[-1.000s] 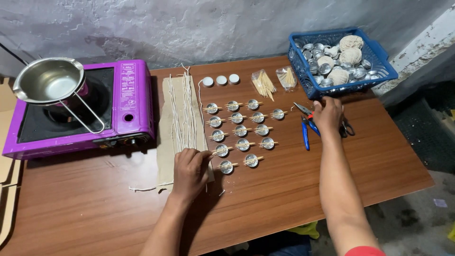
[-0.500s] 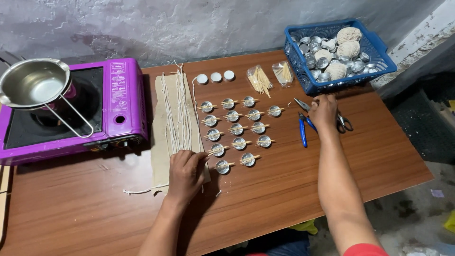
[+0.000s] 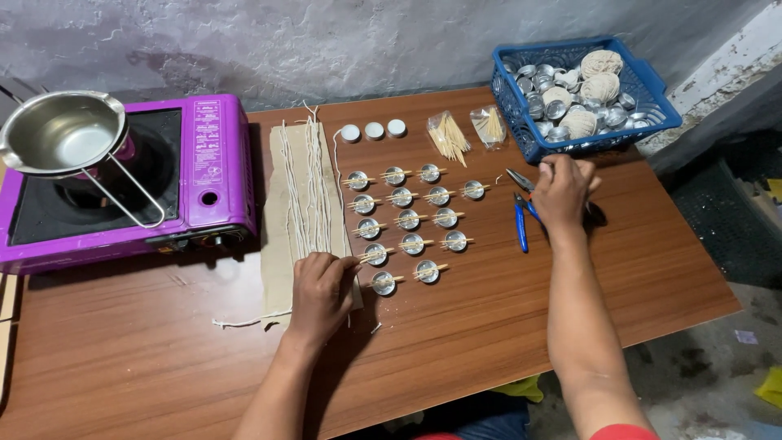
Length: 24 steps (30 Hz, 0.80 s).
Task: Cutting cotton wicks to length and threading them through metal wick tabs to prepare them for candle making.
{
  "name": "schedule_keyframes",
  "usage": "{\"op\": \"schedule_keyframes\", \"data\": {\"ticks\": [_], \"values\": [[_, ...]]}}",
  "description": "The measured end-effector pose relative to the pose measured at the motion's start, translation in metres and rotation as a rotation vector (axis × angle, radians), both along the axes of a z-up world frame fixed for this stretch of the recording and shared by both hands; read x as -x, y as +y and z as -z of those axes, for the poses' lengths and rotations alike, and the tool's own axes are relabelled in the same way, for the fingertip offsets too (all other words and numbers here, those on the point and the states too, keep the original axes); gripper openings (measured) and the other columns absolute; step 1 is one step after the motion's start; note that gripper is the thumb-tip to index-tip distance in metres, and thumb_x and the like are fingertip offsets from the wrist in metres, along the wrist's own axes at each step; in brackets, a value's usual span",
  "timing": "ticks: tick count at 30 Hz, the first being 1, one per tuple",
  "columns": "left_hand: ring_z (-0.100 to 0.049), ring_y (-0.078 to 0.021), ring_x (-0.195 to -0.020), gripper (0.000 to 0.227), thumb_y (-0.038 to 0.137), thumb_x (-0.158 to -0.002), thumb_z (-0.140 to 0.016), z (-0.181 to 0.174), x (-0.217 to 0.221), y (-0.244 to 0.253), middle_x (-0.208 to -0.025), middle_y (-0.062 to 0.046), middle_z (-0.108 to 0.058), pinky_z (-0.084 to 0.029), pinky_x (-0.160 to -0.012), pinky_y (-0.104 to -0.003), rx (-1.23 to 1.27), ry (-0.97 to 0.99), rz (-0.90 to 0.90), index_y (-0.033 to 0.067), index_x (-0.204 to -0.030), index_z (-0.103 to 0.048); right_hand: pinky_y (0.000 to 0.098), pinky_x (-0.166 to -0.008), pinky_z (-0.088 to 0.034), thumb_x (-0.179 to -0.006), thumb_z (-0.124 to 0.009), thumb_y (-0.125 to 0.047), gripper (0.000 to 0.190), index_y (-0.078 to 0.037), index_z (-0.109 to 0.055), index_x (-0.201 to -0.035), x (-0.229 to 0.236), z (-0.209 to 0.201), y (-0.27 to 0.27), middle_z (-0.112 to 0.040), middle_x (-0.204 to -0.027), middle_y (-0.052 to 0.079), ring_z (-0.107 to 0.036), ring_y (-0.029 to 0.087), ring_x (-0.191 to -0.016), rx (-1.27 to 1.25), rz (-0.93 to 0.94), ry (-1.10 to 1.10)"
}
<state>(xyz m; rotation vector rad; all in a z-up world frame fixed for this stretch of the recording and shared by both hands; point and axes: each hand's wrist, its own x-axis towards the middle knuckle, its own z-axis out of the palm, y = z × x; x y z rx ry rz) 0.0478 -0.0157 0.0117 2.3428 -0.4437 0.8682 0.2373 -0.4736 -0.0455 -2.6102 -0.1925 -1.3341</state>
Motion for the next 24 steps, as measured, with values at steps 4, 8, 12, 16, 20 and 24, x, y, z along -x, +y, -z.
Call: {"op": "schedule_keyframes", "data": {"ticks": [4, 8, 12, 16, 20, 24], "values": [[-0.059, -0.0167, -0.078, 0.005, 0.02, -0.09, -0.075, 0.01, -0.003, 0.002, -0.073, 0.004, -0.056, -0.044, -0.074, -0.031, -0.013, -0.007, 0.017, 0.0154, -0.093, -0.075, 0.0464, -0.077, -0.05, -0.097, -0.064, -0.014, 0.005, -0.01, -0.065, -0.099, -0.004, 0.009, 0.013, -0.064, -0.082, 0.013, -0.063, 0.037, -0.083, 0.052, -0.098, 0.135], [-0.06, -0.0162, -0.077, 0.003, 0.018, -0.09, -0.076, 0.005, -0.001, 0.0, -0.072, 0.003, -0.056, -0.044, -0.074, -0.03, -0.001, 0.002, 0.009, 0.015, -0.091, -0.075, 0.0477, -0.067, -0.053, -0.094, -0.065, -0.015, 0.009, -0.007, -0.064, -0.099, -0.003, 0.009, 0.015, -0.06, -0.084, 0.014, -0.065, 0.039, -0.08, 0.047, -0.024, 0.258], [-0.06, -0.0163, -0.076, 0.004, 0.019, -0.09, -0.076, 0.005, -0.001, -0.001, -0.071, 0.003, -0.057, -0.044, -0.074, -0.03, -0.015, 0.005, 0.019, 0.0152, -0.092, -0.076, 0.0429, -0.083, -0.055, -0.098, -0.062, -0.013, 0.009, -0.008, -0.064, -0.105, -0.001, 0.0, 0.031, -0.067, -0.1, 0.016, -0.068, 0.038, -0.098, -0.002, -0.208, 0.384], [-0.06, -0.0154, -0.075, 0.003, 0.017, -0.091, -0.076, 0.003, -0.001, -0.001, -0.071, 0.004, -0.057, -0.043, -0.074, -0.03, -0.014, -0.001, 0.022, 0.0145, -0.092, -0.076, 0.054, -0.087, -0.054, -0.1, -0.056, -0.014, 0.015, -0.008, -0.061, -0.113, 0.012, -0.02, 0.05, -0.069, -0.101, 0.022, -0.067, 0.045, -0.1, -0.082, -0.254, 0.612], [-0.06, -0.0162, -0.075, 0.004, 0.018, -0.09, -0.076, 0.003, -0.001, -0.002, -0.071, 0.003, -0.057, -0.044, -0.074, -0.031, -0.015, 0.017, 0.02, 0.0144, -0.091, -0.076, 0.0545, -0.088, -0.053, -0.103, -0.05, -0.017, 0.015, -0.01, -0.053, -0.116, 0.01, -0.017, 0.041, -0.073, -0.098, 0.023, -0.07, 0.044, -0.099, 0.004, -0.198, 0.729], [-0.06, -0.0166, -0.075, 0.003, 0.018, -0.089, -0.077, 0.008, -0.002, -0.002, -0.07, 0.003, -0.056, -0.043, -0.074, -0.03, -0.004, 0.004, 0.022, 0.0153, -0.09, -0.076, 0.0526, -0.082, -0.057, -0.106, -0.049, -0.018, 0.013, -0.009, -0.054, -0.115, 0.022, -0.027, 0.037, -0.072, -0.084, 0.023, -0.072, 0.043, -0.088, 0.096, -0.093, 0.546]]}}
